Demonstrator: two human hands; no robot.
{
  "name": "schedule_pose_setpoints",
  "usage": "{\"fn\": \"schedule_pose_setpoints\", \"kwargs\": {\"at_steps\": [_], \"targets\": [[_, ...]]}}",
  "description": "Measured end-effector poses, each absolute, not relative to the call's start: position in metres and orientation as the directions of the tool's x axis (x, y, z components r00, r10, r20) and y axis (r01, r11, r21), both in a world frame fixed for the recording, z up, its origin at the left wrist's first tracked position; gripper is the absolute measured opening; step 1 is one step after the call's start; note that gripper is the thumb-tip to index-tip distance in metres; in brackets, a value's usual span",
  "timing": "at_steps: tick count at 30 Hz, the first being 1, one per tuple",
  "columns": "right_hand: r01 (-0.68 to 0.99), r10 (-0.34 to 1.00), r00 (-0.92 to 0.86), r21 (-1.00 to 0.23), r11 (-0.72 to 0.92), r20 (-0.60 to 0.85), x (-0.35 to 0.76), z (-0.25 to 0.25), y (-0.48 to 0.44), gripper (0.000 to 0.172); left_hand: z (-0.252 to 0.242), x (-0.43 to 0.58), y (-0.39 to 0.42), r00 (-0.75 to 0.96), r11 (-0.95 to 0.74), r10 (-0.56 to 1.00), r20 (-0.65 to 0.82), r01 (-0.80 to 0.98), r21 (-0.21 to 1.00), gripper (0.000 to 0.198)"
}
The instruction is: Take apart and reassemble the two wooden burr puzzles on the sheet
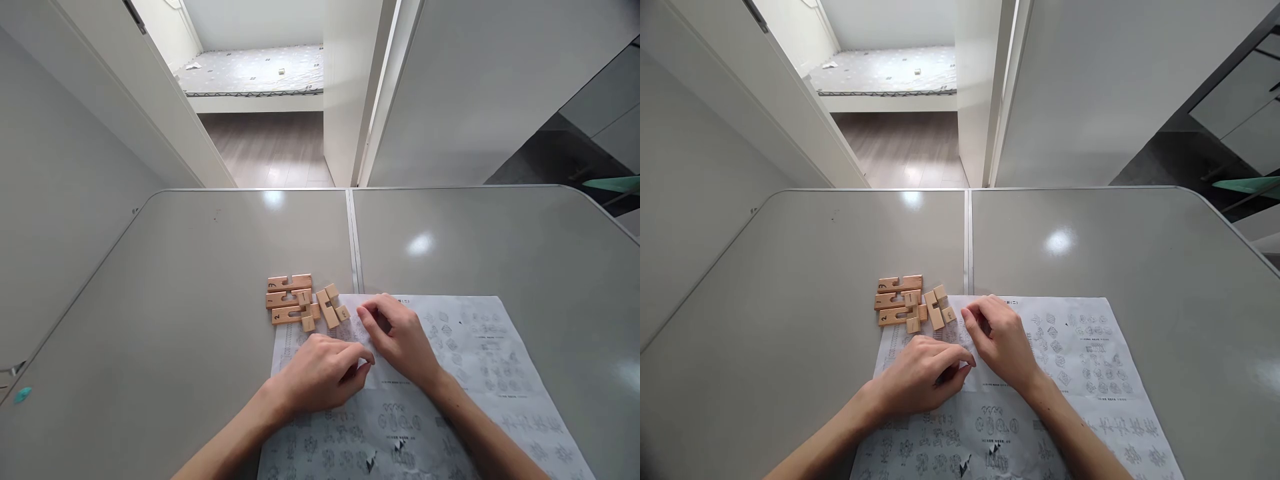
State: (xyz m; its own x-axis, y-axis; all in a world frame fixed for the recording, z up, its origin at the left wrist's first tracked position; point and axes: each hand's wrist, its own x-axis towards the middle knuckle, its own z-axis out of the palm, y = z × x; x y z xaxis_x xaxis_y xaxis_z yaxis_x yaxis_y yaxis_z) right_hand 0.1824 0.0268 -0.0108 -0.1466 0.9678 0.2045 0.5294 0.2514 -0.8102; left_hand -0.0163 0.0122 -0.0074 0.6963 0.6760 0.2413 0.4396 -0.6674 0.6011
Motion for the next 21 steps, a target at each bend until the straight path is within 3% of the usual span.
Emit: {"fn": "schedule_pose_setpoints", "kwargs": {"at_steps": [21], "targets": [[0.546, 0.968, -0.145, -0.799, 0.252, 0.206, 0.1820, -0.0108, 0.0265, 0.029, -0.0036, -0.0156, 0.0121, 0.687, -0.649, 0.691, 0.227, 0.450, 0.613, 0.014]]}}
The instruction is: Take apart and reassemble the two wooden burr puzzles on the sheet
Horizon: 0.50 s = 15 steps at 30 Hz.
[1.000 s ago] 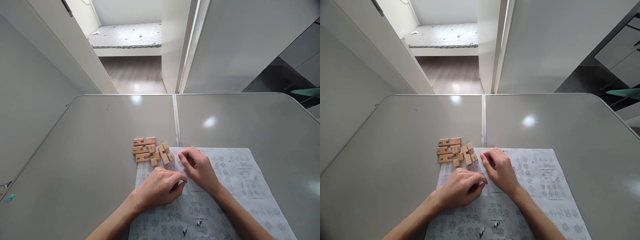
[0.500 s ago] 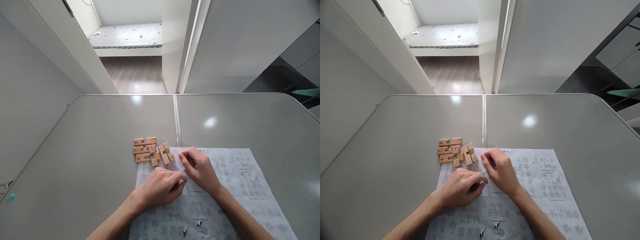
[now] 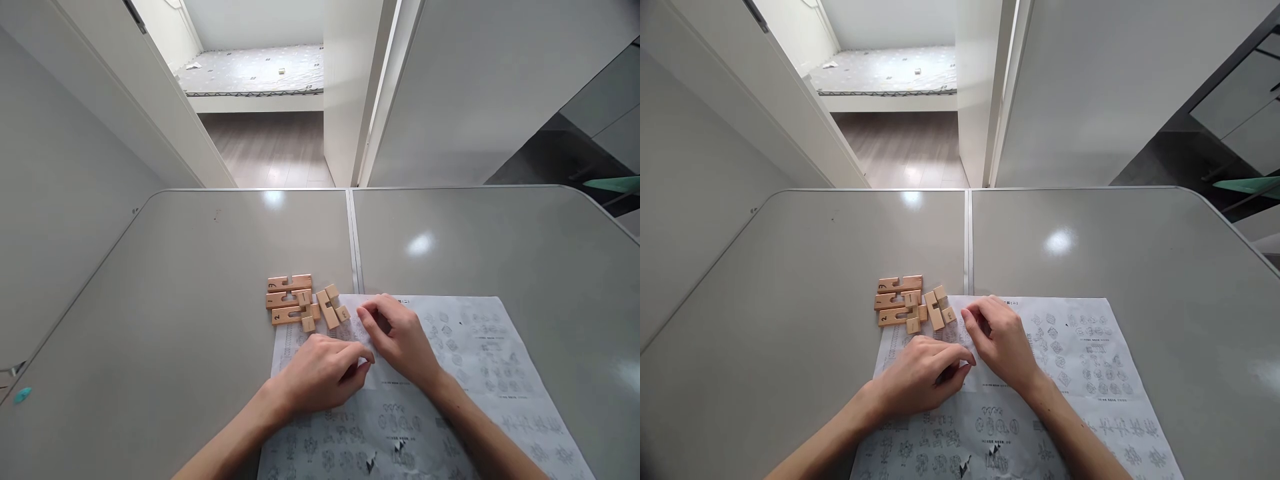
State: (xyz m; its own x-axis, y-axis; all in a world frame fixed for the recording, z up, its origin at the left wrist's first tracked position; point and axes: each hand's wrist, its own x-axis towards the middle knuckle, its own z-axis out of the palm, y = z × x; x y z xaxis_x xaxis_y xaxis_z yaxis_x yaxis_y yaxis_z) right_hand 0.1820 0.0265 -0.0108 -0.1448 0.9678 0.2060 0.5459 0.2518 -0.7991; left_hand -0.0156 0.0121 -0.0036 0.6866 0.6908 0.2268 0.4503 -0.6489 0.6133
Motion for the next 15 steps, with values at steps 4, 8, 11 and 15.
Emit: {"fn": "schedule_pose_setpoints", "kwargs": {"at_steps": [4, 8, 11, 15], "targets": [[0.544, 0.967, -0.144, -0.799, 0.257, 0.212, 0.1822, -0.0102, 0.0270, 0.029, -0.0031, -0.0154, 0.0120, 0.687, -0.652, 0.689, 0.231, 0.447, 0.613, 0.013], [0.542, 0.968, -0.148, -0.802, 0.250, 0.202, 0.1824, -0.0115, 0.0269, 0.029, -0.0027, -0.0153, 0.0119, 0.684, -0.649, 0.693, 0.229, 0.453, 0.611, 0.013], [0.539, 0.968, -0.152, -0.804, 0.250, 0.199, 0.1823, -0.0126, 0.0266, 0.029, -0.0036, -0.0156, 0.0121, 0.684, -0.648, 0.692, 0.230, 0.449, 0.615, 0.014], [0.537, 0.968, -0.151, -0.805, 0.250, 0.200, 0.1818, -0.0124, 0.0265, 0.029, -0.0054, -0.0160, 0.0122, 0.691, -0.656, 0.685, 0.231, 0.448, 0.607, 0.013]]}}
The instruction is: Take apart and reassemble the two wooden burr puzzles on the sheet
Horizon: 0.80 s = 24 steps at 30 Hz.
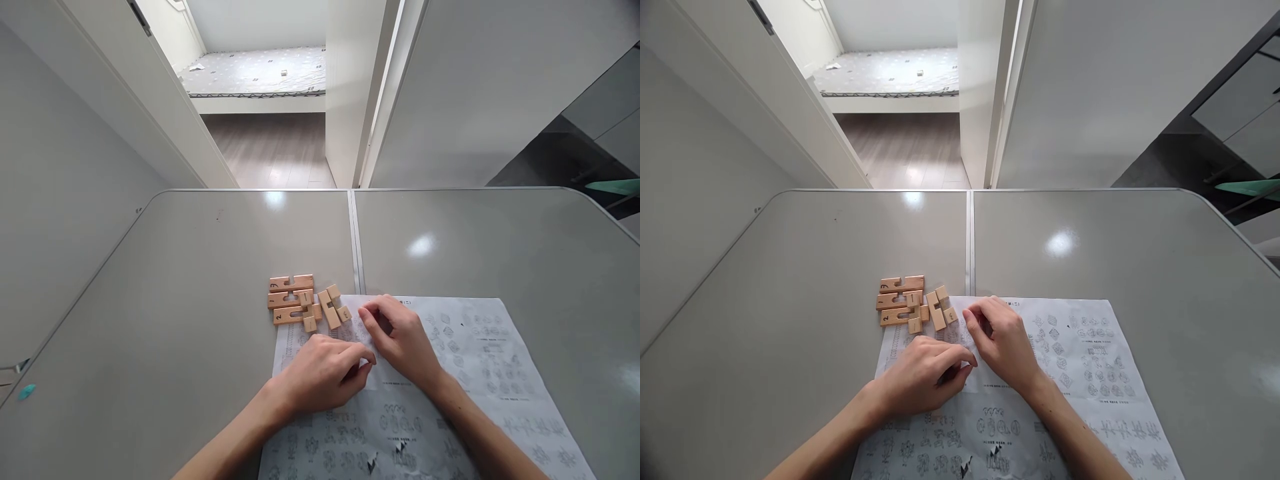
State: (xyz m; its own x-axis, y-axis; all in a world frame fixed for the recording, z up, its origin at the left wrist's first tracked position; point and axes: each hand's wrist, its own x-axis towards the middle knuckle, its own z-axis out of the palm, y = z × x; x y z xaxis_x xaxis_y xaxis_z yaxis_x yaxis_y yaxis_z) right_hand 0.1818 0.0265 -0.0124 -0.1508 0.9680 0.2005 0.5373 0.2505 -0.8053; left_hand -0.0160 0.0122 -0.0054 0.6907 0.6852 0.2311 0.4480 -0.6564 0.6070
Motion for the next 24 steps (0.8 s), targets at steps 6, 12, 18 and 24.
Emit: {"fn": "schedule_pose_setpoints", "kwargs": {"at_steps": [6, 12, 18, 24], "targets": [[0.536, 0.967, -0.152, -0.805, 0.254, 0.204, 0.1816, -0.0097, 0.0268, 0.030, -0.0049, -0.0156, 0.0114, 0.694, -0.663, 0.683, 0.227, 0.458, 0.593, 0.014], [0.535, 0.967, -0.151, -0.806, 0.253, 0.203, 0.1822, -0.0109, 0.0267, 0.029, -0.0046, -0.0149, 0.0113, 0.688, -0.653, 0.691, 0.224, 0.460, 0.601, 0.014], [0.536, 0.969, -0.150, -0.807, 0.248, 0.198, 0.1826, -0.0117, 0.0266, 0.028, -0.0051, -0.0151, 0.0114, 0.686, -0.654, 0.690, 0.232, 0.453, 0.606, 0.014], [0.534, 0.968, -0.149, -0.808, 0.249, 0.200, 0.1826, -0.0121, 0.0266, 0.029, -0.0035, -0.0149, 0.0111, 0.685, -0.657, 0.689, 0.238, 0.451, 0.605, 0.013]]}}
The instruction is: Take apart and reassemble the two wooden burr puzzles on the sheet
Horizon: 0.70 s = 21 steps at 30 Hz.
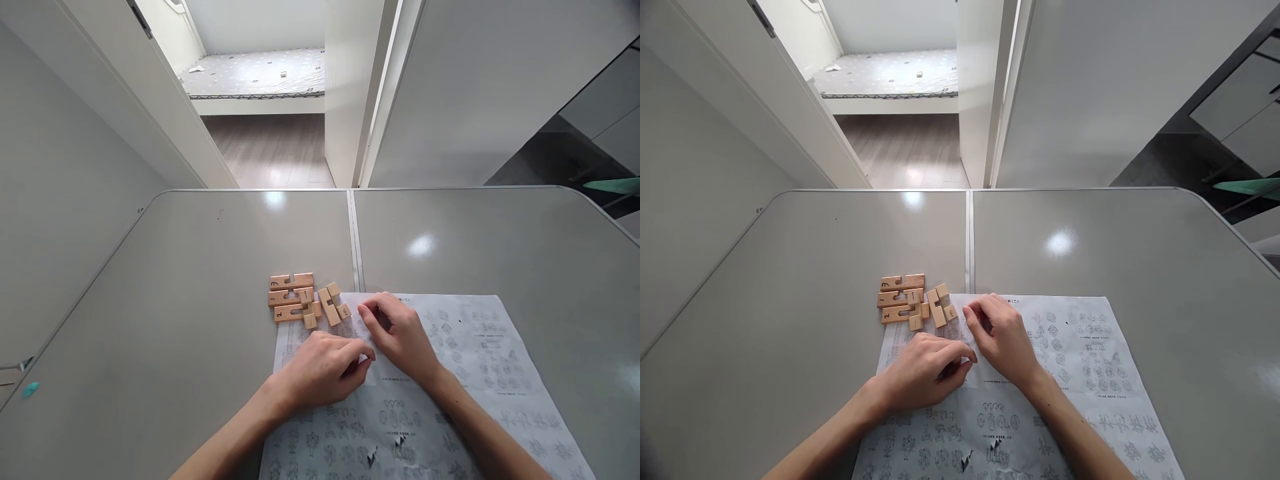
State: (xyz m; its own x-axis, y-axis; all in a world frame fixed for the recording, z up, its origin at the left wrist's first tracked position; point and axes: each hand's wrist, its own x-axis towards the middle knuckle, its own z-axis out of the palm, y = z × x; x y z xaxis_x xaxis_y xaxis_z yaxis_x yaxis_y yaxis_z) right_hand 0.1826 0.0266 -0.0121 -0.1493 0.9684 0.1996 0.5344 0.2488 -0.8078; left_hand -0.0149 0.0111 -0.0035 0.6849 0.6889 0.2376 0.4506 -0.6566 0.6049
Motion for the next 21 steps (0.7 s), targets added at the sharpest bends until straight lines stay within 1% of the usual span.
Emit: {"fn": "schedule_pose_setpoints", "kwargs": {"at_steps": [14, 21], "targets": [[0.537, 0.969, -0.144, -0.806, 0.249, 0.203, 0.1824, -0.0124, 0.0264, 0.027, -0.0044, -0.0157, 0.0111, 0.686, -0.651, 0.690, 0.231, 0.448, 0.614, 0.013], [0.536, 0.966, -0.145, -0.803, 0.260, 0.216, 0.1823, -0.0120, 0.0269, 0.029, -0.0047, -0.0153, 0.0112, 0.680, -0.648, 0.694, 0.236, 0.448, 0.616, 0.013]]}}
